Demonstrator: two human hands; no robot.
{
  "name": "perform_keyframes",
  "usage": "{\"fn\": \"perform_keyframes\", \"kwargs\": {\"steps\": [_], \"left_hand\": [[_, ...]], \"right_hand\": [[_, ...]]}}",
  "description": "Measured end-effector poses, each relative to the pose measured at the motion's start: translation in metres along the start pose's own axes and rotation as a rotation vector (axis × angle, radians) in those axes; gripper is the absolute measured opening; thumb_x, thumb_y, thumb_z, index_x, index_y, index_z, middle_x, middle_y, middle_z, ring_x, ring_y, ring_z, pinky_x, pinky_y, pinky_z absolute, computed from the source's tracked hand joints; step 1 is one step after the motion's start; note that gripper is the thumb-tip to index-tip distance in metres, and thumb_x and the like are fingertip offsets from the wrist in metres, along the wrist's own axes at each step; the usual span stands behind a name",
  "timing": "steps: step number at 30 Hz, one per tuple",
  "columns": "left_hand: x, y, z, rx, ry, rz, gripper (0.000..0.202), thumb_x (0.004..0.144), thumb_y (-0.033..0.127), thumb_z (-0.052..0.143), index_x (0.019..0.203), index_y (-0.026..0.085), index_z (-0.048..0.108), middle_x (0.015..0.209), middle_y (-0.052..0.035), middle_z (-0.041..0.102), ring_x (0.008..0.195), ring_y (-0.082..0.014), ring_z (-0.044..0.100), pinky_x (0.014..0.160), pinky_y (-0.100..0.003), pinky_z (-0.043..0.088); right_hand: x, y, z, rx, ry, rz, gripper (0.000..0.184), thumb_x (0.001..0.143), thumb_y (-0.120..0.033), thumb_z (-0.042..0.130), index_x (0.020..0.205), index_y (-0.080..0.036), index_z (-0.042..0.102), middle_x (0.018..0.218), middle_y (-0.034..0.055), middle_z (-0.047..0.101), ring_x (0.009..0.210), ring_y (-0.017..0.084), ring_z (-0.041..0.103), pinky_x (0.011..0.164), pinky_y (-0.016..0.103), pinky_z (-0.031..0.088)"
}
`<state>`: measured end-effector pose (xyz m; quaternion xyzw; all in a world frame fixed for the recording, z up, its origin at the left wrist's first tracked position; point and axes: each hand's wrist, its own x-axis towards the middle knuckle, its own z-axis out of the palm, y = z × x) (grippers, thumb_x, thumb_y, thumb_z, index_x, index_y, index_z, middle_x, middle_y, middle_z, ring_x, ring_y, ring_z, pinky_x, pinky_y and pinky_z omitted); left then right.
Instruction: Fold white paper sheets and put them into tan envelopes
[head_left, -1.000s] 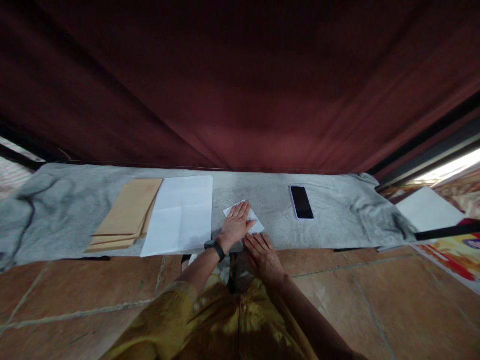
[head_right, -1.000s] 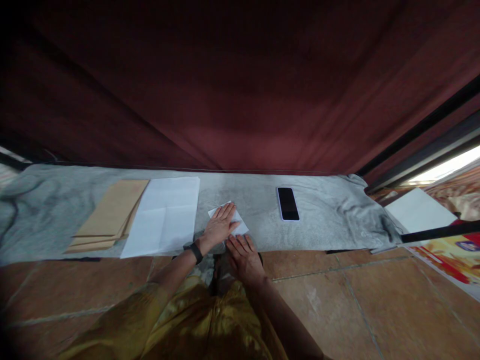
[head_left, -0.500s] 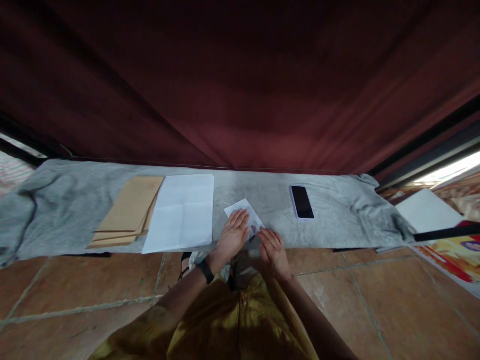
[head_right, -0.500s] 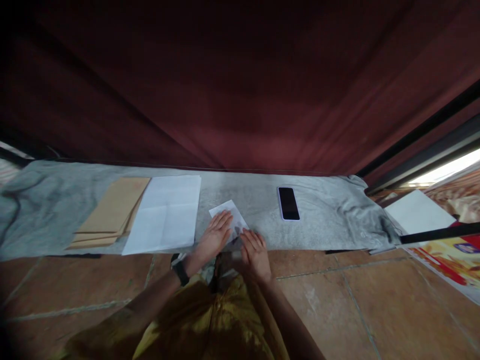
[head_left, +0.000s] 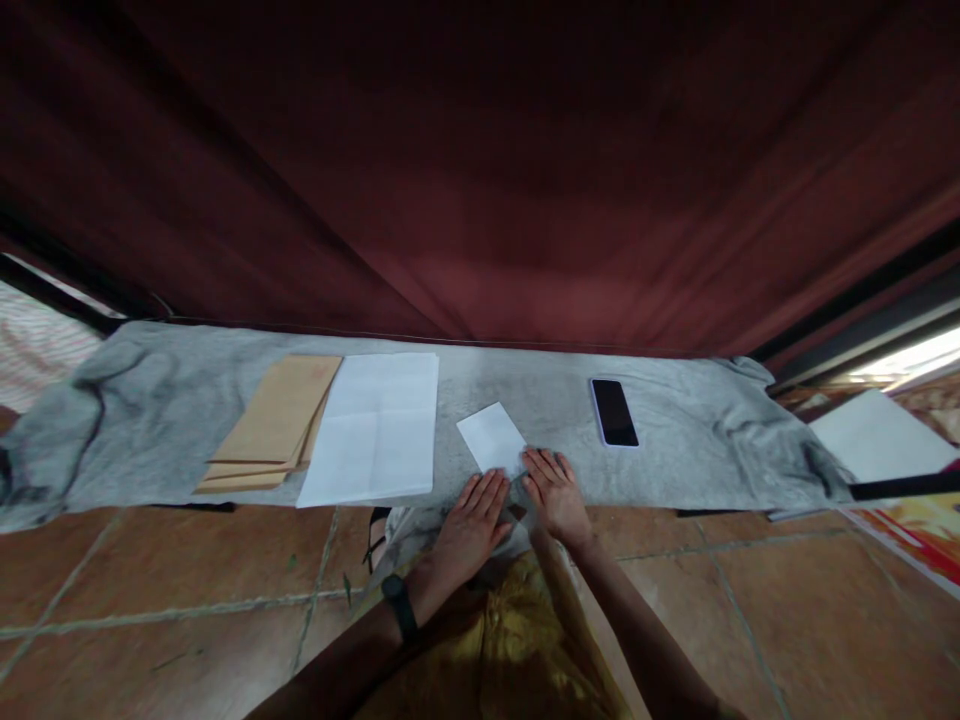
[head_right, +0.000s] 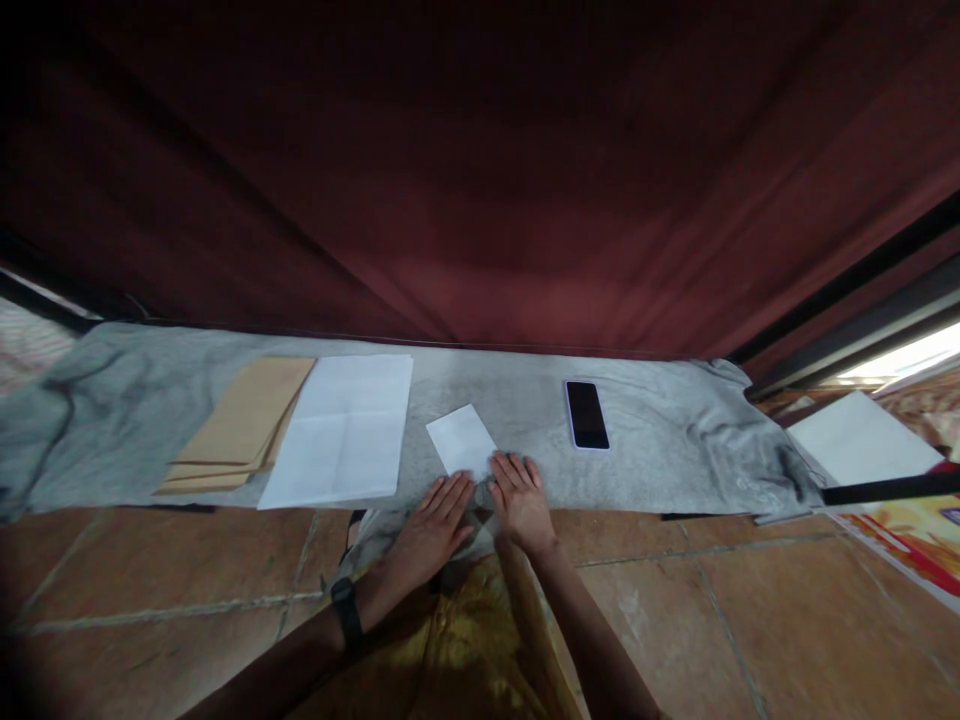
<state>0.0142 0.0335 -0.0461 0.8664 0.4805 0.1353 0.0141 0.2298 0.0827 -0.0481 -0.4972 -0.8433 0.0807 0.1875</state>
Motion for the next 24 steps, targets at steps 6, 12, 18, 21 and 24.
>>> {"fn": "perform_keyframes", "kwargs": {"steps": [6, 12, 18, 21, 24], "left_hand": [[0.0, 0.001, 0.0, 0.006, 0.0, -0.006, 0.058, 0.1, 0.037, 0.051, 0.151, 0.01, 0.043, 0.158, -0.0167, 0.046, 0.149, -0.0271, 0.041, 0.124, -0.047, 0.033], [0.0, -0.001, 0.0, -0.002, -0.003, -0.003, 0.058, 0.1, 0.037, 0.052, 0.15, 0.01, 0.043, 0.158, -0.0157, 0.046, 0.149, -0.0273, 0.041, 0.123, -0.047, 0.034], [-0.003, -0.001, 0.005, -0.037, 0.026, -0.032, 0.06, 0.101, 0.038, 0.048, 0.156, 0.015, 0.036, 0.16, -0.0132, 0.043, 0.15, -0.0254, 0.039, 0.125, -0.046, 0.031], [-0.004, 0.0, 0.008, -0.047, 0.026, -0.04, 0.062, 0.102, 0.039, 0.047, 0.157, 0.016, 0.034, 0.161, -0.0127, 0.042, 0.151, -0.0244, 0.037, 0.126, -0.046, 0.03], [-0.005, 0.0, 0.01, -0.043, 0.009, -0.046, 0.061, 0.102, 0.039, 0.047, 0.156, 0.015, 0.036, 0.161, -0.0122, 0.043, 0.151, -0.024, 0.037, 0.126, -0.045, 0.03]], "right_hand": [[0.031, 0.006, 0.001, -0.017, -0.021, -0.023, 0.044, 0.107, -0.031, 0.039, 0.147, -0.021, 0.054, 0.15, 0.0072, 0.056, 0.143, 0.027, 0.047, 0.121, 0.05, 0.031], [0.065, 0.007, 0.011, -0.052, -0.061, -0.013, 0.045, 0.107, -0.032, 0.038, 0.148, -0.018, 0.053, 0.154, 0.0071, 0.053, 0.144, 0.027, 0.045, 0.121, 0.048, 0.03], [0.101, 0.006, 0.023, -0.08, -0.075, 0.006, 0.046, 0.108, -0.033, 0.036, 0.149, -0.019, 0.051, 0.156, 0.0068, 0.05, 0.145, 0.026, 0.043, 0.121, 0.048, 0.028], [0.117, 0.003, 0.026, -0.094, -0.064, 0.019, 0.046, 0.108, -0.033, 0.036, 0.149, -0.021, 0.052, 0.156, 0.0065, 0.05, 0.143, 0.026, 0.045, 0.121, 0.048, 0.028], [0.126, 0.001, 0.029, -0.109, -0.061, 0.022, 0.046, 0.108, -0.033, 0.034, 0.148, -0.02, 0.052, 0.156, 0.0075, 0.05, 0.143, 0.027, 0.046, 0.12, 0.049, 0.029]]}}
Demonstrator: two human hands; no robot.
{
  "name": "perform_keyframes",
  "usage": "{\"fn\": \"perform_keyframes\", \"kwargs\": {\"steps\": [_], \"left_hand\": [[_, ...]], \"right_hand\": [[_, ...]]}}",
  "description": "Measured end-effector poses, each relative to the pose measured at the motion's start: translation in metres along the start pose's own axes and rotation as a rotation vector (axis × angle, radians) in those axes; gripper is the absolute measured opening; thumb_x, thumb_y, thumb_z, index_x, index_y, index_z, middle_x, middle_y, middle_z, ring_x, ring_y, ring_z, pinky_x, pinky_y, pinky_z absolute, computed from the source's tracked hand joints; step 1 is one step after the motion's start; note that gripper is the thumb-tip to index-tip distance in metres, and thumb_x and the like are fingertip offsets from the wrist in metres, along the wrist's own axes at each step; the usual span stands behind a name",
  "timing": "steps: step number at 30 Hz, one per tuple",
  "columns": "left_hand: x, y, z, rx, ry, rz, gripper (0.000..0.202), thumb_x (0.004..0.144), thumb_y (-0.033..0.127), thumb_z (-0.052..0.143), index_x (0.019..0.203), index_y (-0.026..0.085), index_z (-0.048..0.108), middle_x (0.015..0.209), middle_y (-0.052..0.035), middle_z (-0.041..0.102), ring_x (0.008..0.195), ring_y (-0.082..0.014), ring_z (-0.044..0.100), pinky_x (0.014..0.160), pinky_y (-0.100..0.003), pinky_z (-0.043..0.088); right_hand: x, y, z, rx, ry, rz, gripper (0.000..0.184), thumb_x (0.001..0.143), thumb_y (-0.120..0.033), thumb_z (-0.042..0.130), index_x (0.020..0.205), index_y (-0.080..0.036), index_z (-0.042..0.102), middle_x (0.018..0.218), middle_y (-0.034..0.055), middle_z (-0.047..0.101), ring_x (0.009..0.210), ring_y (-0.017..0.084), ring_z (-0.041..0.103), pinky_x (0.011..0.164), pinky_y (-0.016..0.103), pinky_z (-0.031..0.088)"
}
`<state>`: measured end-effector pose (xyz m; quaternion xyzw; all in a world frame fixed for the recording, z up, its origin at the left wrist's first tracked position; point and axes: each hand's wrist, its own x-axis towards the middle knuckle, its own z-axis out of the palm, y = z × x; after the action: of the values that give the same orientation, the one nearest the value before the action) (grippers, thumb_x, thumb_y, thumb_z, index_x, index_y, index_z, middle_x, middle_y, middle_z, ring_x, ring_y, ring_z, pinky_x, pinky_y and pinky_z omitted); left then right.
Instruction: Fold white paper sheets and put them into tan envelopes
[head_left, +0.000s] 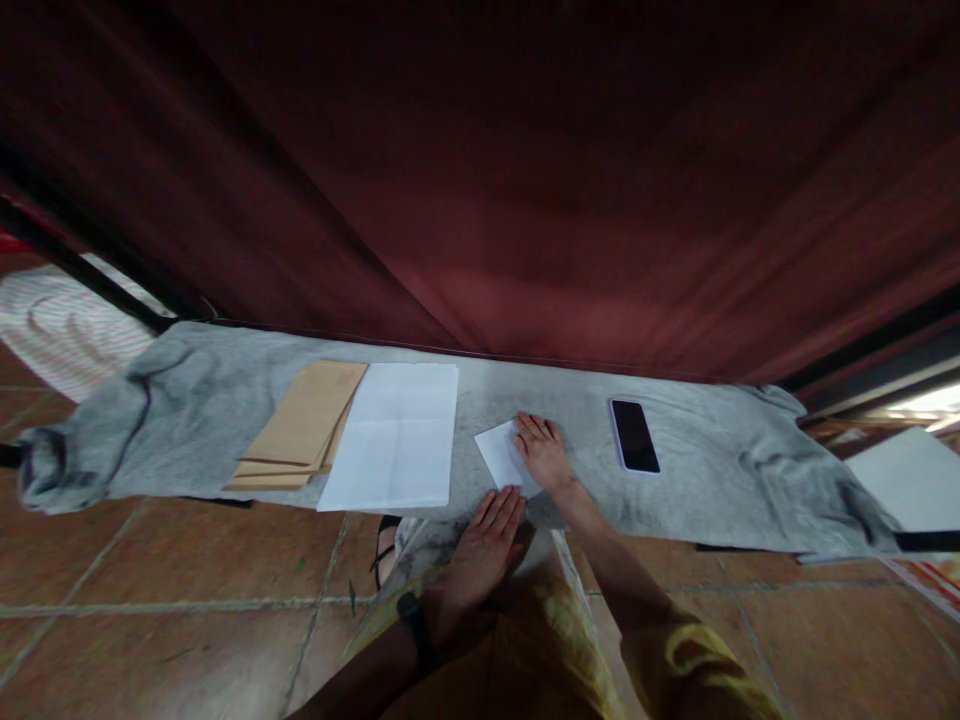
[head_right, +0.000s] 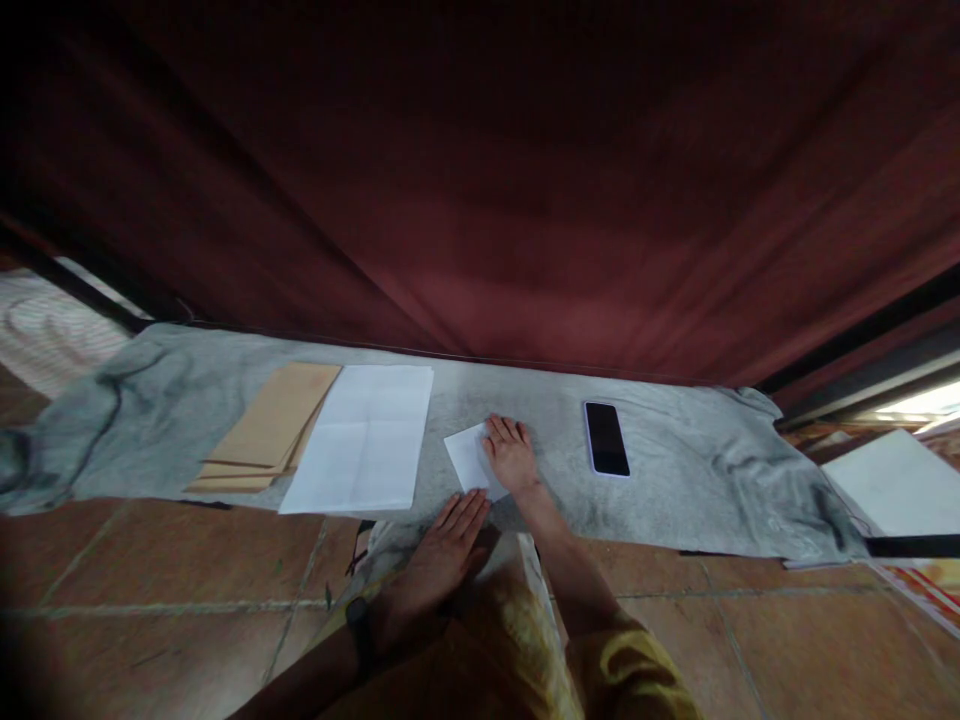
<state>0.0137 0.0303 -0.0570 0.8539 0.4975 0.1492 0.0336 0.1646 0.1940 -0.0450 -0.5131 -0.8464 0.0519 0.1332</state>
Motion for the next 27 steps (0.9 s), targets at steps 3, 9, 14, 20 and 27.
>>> {"fn": "perform_keyframes", "kwargs": {"steps": [3, 9, 14, 20, 27], "left_hand": [[0.0, 0.0, 0.0, 0.004, -0.008, 0.001, 0.062, 0.101, 0.04, 0.049, 0.156, 0.014, 0.036, 0.161, -0.0121, 0.042, 0.152, -0.024, 0.036, 0.126, -0.045, 0.029], [-0.001, 0.001, 0.0, 0.014, 0.0, 0.012, 0.063, 0.1, 0.039, 0.051, 0.156, 0.013, 0.035, 0.162, -0.0139, 0.04, 0.153, -0.0245, 0.033, 0.127, -0.045, 0.027], [-0.001, 0.0, -0.001, 0.002, 0.005, 0.022, 0.062, 0.1, 0.038, 0.051, 0.155, 0.013, 0.036, 0.163, -0.0138, 0.04, 0.153, -0.025, 0.032, 0.126, -0.046, 0.028], [0.0, 0.0, -0.006, -0.006, -0.011, 0.019, 0.06, 0.098, 0.029, 0.053, 0.153, 0.013, 0.038, 0.162, -0.0144, 0.04, 0.152, -0.0256, 0.034, 0.125, -0.046, 0.031], [0.003, 0.002, -0.013, -0.03, -0.038, 0.011, 0.059, 0.096, 0.028, 0.055, 0.151, 0.012, 0.041, 0.161, -0.0155, 0.041, 0.151, -0.0274, 0.036, 0.124, -0.047, 0.033]], "right_hand": [[-0.003, 0.001, 0.001, -0.007, 0.006, -0.002, 0.047, 0.107, -0.033, 0.034, 0.149, -0.019, 0.052, 0.155, 0.0087, 0.05, 0.143, 0.027, 0.046, 0.12, 0.049, 0.03], [-0.041, 0.009, -0.004, 0.022, 0.014, -0.048, 0.047, 0.107, -0.032, 0.034, 0.149, -0.018, 0.052, 0.154, 0.0102, 0.052, 0.143, 0.026, 0.047, 0.12, 0.048, 0.033], [-0.088, 0.014, -0.01, 0.081, 0.049, -0.064, 0.048, 0.107, -0.031, 0.035, 0.147, -0.014, 0.053, 0.151, 0.0127, 0.055, 0.142, 0.025, 0.048, 0.12, 0.047, 0.035], [-0.113, 0.012, -0.014, 0.198, 0.102, 0.026, 0.043, 0.104, -0.029, 0.039, 0.141, -0.019, 0.058, 0.143, 0.0117, 0.062, 0.132, 0.026, 0.056, 0.114, 0.048, 0.043], [-0.076, 0.0, -0.016, 0.265, 0.145, 0.358, 0.03, 0.094, -0.028, 0.049, 0.114, -0.019, 0.07, 0.104, 0.0135, 0.072, 0.096, 0.027, 0.069, 0.092, 0.04, 0.053]]}}
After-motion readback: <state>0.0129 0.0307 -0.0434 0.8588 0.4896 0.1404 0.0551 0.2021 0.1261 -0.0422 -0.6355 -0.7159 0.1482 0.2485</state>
